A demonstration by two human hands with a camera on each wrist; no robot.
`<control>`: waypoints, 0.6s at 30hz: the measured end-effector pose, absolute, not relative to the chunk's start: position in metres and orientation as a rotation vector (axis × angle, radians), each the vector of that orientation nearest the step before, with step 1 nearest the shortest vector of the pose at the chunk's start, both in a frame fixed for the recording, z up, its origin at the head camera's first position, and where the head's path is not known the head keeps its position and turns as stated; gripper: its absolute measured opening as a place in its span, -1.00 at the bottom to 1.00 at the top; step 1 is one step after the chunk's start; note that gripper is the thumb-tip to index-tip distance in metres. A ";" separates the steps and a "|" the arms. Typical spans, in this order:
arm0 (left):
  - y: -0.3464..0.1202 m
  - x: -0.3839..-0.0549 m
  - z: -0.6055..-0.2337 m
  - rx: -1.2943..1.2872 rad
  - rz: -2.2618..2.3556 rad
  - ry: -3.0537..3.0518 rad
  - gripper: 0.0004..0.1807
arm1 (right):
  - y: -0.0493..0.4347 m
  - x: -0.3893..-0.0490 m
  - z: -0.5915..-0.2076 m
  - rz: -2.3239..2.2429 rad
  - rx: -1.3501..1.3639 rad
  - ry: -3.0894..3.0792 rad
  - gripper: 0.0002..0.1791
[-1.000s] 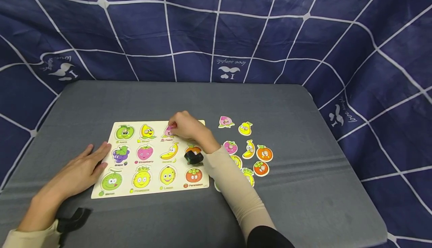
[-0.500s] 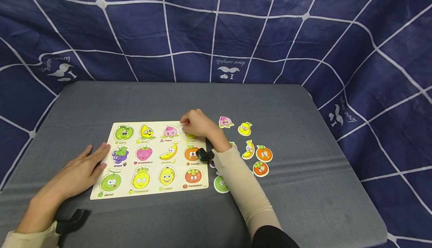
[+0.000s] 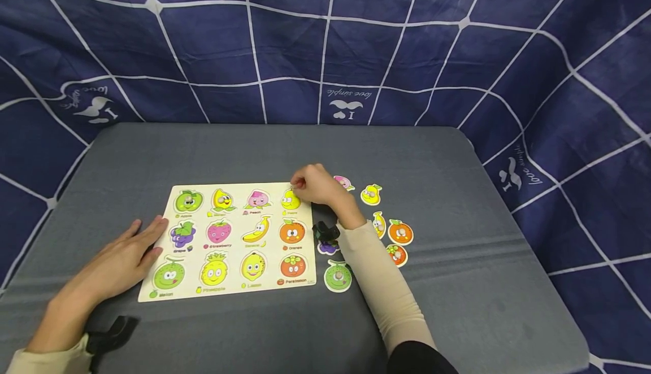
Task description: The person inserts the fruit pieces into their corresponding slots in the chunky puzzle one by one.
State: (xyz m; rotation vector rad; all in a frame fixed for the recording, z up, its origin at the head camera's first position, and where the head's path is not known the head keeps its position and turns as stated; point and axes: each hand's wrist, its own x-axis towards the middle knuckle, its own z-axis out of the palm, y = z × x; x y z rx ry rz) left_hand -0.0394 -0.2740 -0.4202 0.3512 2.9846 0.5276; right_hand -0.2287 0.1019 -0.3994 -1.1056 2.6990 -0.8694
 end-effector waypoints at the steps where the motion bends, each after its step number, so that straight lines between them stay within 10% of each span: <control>1: -0.274 -0.039 -0.420 0.351 0.525 2.987 -0.37 | 0.104 -0.229 -0.399 -0.863 -1.094 2.702 -0.90; 18: -0.274 -0.040 -0.421 0.344 0.544 2.978 -0.37 | 0.136 -0.236 -0.390 -0.872 -0.935 2.774 -0.87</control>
